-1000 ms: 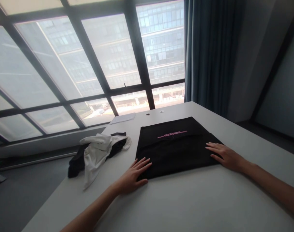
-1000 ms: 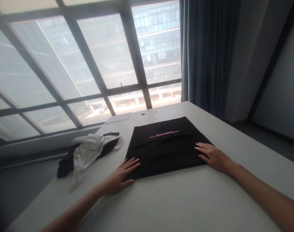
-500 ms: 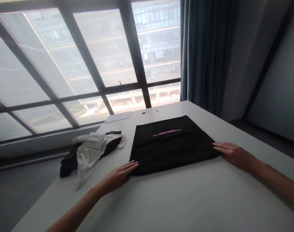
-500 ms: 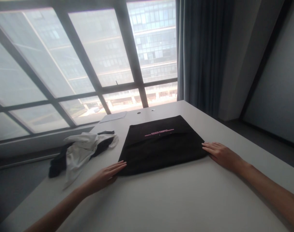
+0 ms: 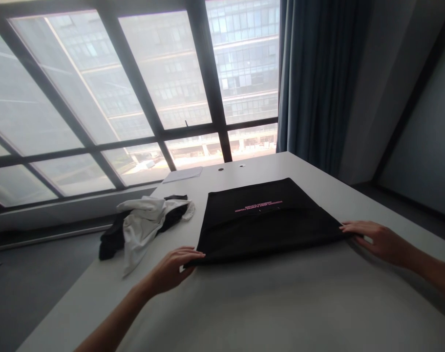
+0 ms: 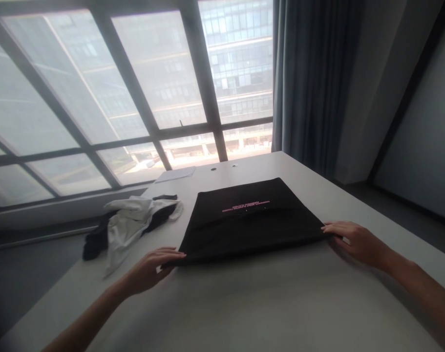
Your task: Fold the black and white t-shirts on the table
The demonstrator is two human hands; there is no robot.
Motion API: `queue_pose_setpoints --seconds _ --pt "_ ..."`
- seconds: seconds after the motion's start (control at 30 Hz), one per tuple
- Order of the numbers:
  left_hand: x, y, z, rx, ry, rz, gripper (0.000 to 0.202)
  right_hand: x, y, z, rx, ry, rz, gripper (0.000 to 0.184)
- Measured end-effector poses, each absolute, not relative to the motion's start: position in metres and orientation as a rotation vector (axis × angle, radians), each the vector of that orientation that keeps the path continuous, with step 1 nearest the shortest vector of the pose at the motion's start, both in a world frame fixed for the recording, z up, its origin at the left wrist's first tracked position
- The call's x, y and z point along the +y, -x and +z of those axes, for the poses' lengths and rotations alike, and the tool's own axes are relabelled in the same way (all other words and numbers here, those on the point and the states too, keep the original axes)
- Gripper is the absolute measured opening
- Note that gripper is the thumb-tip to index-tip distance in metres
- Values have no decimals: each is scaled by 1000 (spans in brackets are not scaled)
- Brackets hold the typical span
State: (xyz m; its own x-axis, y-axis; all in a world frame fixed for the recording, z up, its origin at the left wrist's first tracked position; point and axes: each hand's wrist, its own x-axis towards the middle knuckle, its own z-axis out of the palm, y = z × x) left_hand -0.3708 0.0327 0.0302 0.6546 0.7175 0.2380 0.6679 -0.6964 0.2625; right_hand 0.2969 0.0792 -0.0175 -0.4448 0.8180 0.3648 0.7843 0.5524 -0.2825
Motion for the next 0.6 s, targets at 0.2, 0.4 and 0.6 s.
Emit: queue_pose_setpoints --seconds 0.2,0.4,0.6 --pt "-5 370 70 1179 -2320 472 24 40 -314 21 -1965 1319 498 20" --pt "4 366 89 1196 -1861 709 33 55 -326 64 -1656 1432 440 23" --pt "63 347 88 1264 -1445 1077 45 133 -273 80 -1469 1408 480 35"
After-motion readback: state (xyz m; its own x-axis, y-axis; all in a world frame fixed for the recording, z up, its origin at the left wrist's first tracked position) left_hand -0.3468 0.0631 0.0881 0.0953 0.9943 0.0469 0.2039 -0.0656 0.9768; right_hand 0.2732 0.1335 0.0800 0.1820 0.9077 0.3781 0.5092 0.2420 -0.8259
